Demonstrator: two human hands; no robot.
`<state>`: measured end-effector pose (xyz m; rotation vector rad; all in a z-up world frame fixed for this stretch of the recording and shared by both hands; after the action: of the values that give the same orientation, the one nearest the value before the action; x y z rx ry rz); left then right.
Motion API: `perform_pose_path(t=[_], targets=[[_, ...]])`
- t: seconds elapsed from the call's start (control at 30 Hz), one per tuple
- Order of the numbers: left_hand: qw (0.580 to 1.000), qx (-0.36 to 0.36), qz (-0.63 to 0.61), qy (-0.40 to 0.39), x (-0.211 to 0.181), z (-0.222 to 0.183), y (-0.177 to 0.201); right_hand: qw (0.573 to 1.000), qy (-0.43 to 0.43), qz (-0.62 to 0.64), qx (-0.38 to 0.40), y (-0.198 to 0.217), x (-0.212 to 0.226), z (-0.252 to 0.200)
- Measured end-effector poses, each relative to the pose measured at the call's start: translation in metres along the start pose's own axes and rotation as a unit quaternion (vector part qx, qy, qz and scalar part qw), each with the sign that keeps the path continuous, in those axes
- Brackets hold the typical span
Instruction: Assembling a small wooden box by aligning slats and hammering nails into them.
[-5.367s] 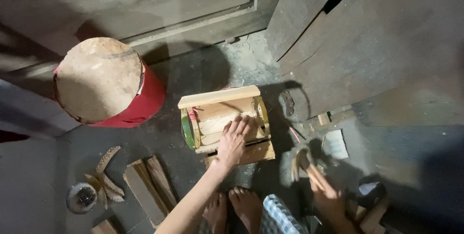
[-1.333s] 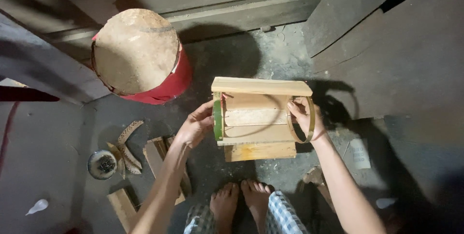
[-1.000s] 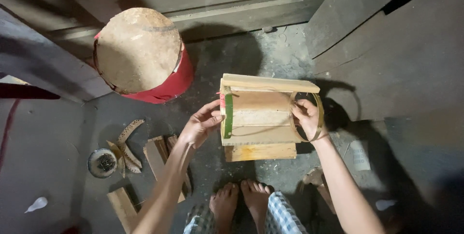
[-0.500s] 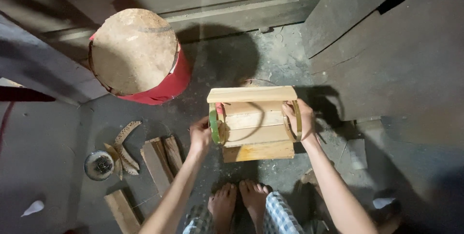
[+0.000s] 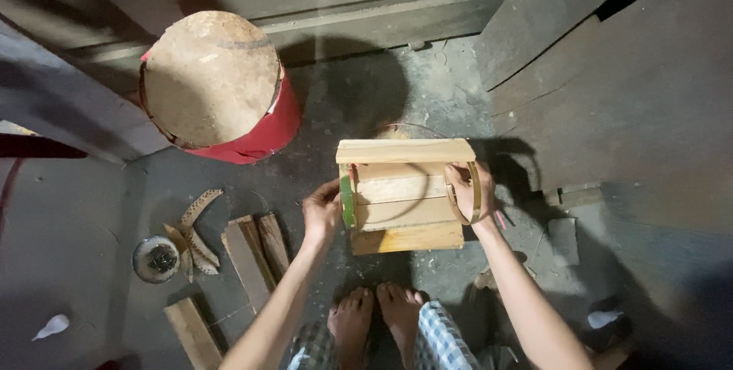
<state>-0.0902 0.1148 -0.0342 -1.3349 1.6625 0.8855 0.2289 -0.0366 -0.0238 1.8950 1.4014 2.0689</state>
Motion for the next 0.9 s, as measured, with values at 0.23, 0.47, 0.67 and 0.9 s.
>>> perform_pose_path(t=[0.23,0.47,0.67,0.9], targets=[[1.000,-0.005,0.025,0.001,0.002,-0.001,0.002,0.999,0.016,0.030,0.009,-0.006,-0.010,0.005],[1.000,0.006,0.010,-0.005,0.033,0.011,0.009,0.999,0.005,0.018,0.026,-0.003,-0.014,0.007],[1.000,0.000,0.020,-0.016,0.015,-0.002,0.009,0.998,-0.015,0.048,0.041,0.008,-0.017,-0.003],[1.000,0.000,0.012,-0.020,0.022,0.000,0.008,0.995,-0.029,0.064,0.065,0.003,-0.028,-0.016]])
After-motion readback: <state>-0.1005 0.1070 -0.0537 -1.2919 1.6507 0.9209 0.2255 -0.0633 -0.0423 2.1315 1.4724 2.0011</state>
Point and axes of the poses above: each hand's wrist, its own z-axis towards the middle knuckle, its own y-axis out of the back of the hand, x = y × z, the point moved 7 cm from there along z, towards the middle knuckle, and after that the axes turned 5 degrees about -z, right-handed, at the moved point
